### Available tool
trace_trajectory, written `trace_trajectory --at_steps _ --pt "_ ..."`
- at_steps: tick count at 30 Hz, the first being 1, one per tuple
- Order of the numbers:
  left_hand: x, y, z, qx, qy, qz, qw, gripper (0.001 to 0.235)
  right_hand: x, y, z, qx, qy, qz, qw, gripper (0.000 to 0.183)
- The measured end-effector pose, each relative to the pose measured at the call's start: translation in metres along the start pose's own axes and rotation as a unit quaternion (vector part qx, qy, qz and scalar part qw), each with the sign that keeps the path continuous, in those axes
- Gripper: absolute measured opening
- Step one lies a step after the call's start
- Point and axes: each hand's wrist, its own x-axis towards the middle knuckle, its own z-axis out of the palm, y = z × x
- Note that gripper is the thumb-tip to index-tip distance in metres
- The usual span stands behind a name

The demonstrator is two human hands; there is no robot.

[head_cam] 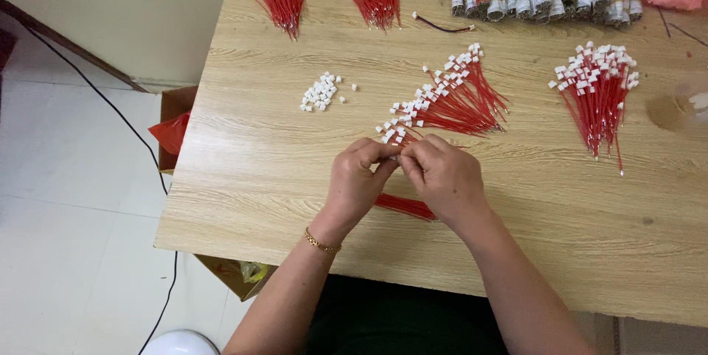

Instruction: Attaching small plastic connectors to the ends of electrical wires at a workstation

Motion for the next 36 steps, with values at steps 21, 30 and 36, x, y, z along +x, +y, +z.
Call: trace_trajectory --at_steps 21,30,36 --pt "0.003 -0.046 -0.007 0.076 -0.080 -0.058 0.992 0.030 0.002 0.050 0.076 -0.132 0.047 -0.033 0.990 0.028" --pt "-0.003 -0.046 -0.023 0.045 -0.028 -0.081 0.995 0.023 0.046 0.133 0.082 -0.156 0.089 -0.073 0.981 0.009" --pt "-0.011 -0.065 -0.018 -0.004 0.006 -0.056 0.998 0.022 0.047 0.091 0.045 -0.178 0.061 -0.064 0.980 0.019"
